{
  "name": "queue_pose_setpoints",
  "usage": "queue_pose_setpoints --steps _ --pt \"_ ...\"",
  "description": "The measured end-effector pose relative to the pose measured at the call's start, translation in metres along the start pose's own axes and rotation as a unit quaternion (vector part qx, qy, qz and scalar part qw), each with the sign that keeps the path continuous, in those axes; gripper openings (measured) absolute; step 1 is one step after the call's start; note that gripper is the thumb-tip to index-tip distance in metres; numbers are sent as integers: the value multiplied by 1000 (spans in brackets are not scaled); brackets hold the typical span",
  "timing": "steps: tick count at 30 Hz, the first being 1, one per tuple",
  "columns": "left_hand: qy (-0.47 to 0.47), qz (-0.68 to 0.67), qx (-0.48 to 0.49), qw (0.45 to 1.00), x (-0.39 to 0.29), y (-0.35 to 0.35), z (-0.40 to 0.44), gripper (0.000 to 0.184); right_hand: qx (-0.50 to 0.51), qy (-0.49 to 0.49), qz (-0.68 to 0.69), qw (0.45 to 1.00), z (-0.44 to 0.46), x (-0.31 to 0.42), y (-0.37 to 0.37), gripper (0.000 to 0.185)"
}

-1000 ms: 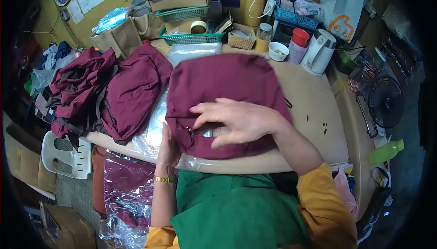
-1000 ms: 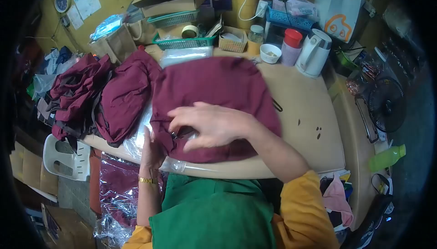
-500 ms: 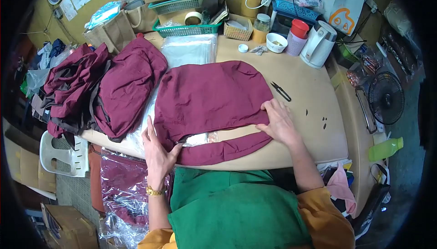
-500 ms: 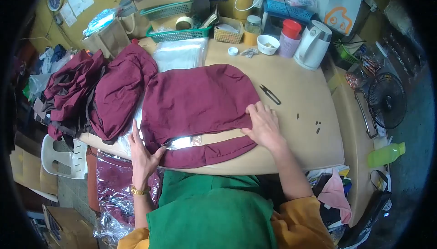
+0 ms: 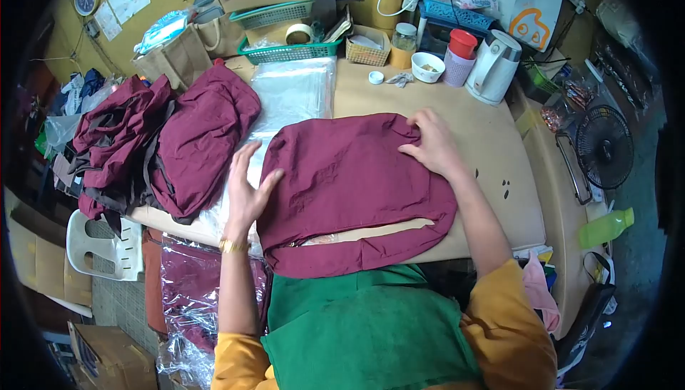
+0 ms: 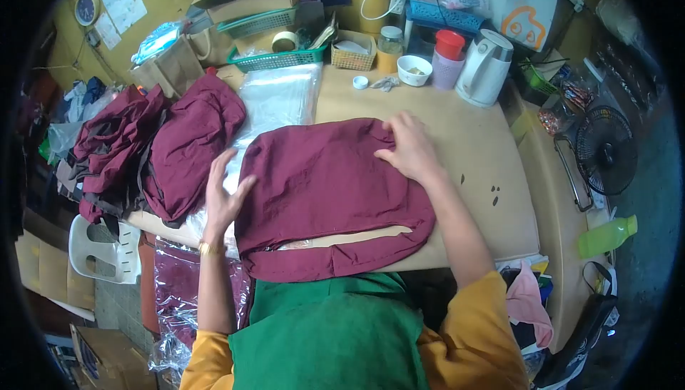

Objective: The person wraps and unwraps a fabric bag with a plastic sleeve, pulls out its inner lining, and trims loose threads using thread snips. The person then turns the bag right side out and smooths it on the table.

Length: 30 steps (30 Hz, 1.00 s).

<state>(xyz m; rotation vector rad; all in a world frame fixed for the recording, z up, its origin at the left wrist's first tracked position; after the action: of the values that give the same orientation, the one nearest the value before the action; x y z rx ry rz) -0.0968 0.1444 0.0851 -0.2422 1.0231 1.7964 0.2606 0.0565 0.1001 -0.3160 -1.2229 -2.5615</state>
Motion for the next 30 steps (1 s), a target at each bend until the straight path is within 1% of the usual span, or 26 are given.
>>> queue_pose_setpoints --steps 1,2,4,5,7,8,9,10,11,12,13,14,15,16,17,18,19,20,22,23,24,25,26,27,29,30 --pt "-21 -11 -30 999 3 -11 13 45 -8 61 -24 998 2 -6 -17 35" --pt "-23 -12 -33 999 11 -20 24 45 -11 63 -25 998 2 -16 -32 35" --pt "14 24 15 999 26 -38 39 28 24 36 13 999 2 -31 -57 21" --pt "15 24 16 999 31 -41 42 28 24 35 13 999 1 -36 -59 21" --pt "46 -13 -1 999 44 -40 45 15 25 11 53 998 -1 -49 -61 9" --pt "77 -105 -17 991 54 -34 44 24 20 -110 138 984 0 -75 -64 10" --pt "108 -195 -32 974 64 -29 42 37 15 -229 219 948 0 -103 -67 13" --pt "128 -190 -26 973 71 -26 41 36 5 -238 309 921 6 -105 -54 17" --pt "149 -183 -18 972 77 -24 39 36 10 -242 311 919 13 -97 -47 17" --pt "138 -167 -29 976 75 -22 39 33 -13 -213 244 946 22 -84 -37 17" --pt "42 -58 -109 991 62 -17 41 24 -35 -182 176 967 29 -68 -27 16" --pt "-18 56 -148 987 37 -7 42 19 -34 -182 177 967 34 -51 -19 16" --pt "-78 167 -184 965 0 8 44 14 -104 -92 102 985 37 -22 -2 16" --pt "-40 102 -122 986 -18 10 39 10 -173 -1 24 985 36 8 15 16" --pt "-7 -17 -32 999 -37 4 30 12 -63 -90 148 983 27 21 13 12" --pt "-49 -21 94 994 -60 -6 18 18 88 -168 235 953 13 38 4 10" --pt "-118 39 157 980 -76 -21 1 24 163 -130 300 931 -4 71 0 6" --pt "-99 111 220 964 -91 -30 -13 28 276 -118 300 906 -23 96 -6 7" --pt "-108 161 236 952 -71 -53 -32 23 355 30 209 911 -67 127 -35 14" --pt "-111 185 238 947 -54 -62 -39 21 356 28 155 921 -89 131 -46 25" --pt "-110 186 238 947 -59 -61 -39 21 296 52 133 944 -100 132 -52 31" --pt "-96 160 179 966 -70 -54 -34 16 232 75 109 964 -105 131 -54 37" --pt "-82 132 121 980 -82 -48 -32 12 229 72 108 965 -108 132 -57 37" --pt "-107 47 176 977 -99 -51 -39 12 209 43 102 972 -109 130 -57 40" --pt "-98 17 346 933 -98 -87 -77 22 192 18 94 977 -114 129 -57 43" --pt "-99 17 342 934 -97 -93 -84 22 213 6 52 976 -116 127 -60 48"
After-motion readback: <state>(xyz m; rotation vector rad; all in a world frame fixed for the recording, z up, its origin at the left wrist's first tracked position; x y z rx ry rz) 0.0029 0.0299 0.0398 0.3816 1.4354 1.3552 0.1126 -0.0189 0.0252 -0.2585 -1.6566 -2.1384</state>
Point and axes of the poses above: each hand's wrist, its own z-axis towards the middle knuckle, its own y-axis out of the back of the hand, x = y × z, the point moved 5 cm from there along z, towards the middle knuckle, and after that the axes turned 1 degree about -x, right-handed, at the moved point
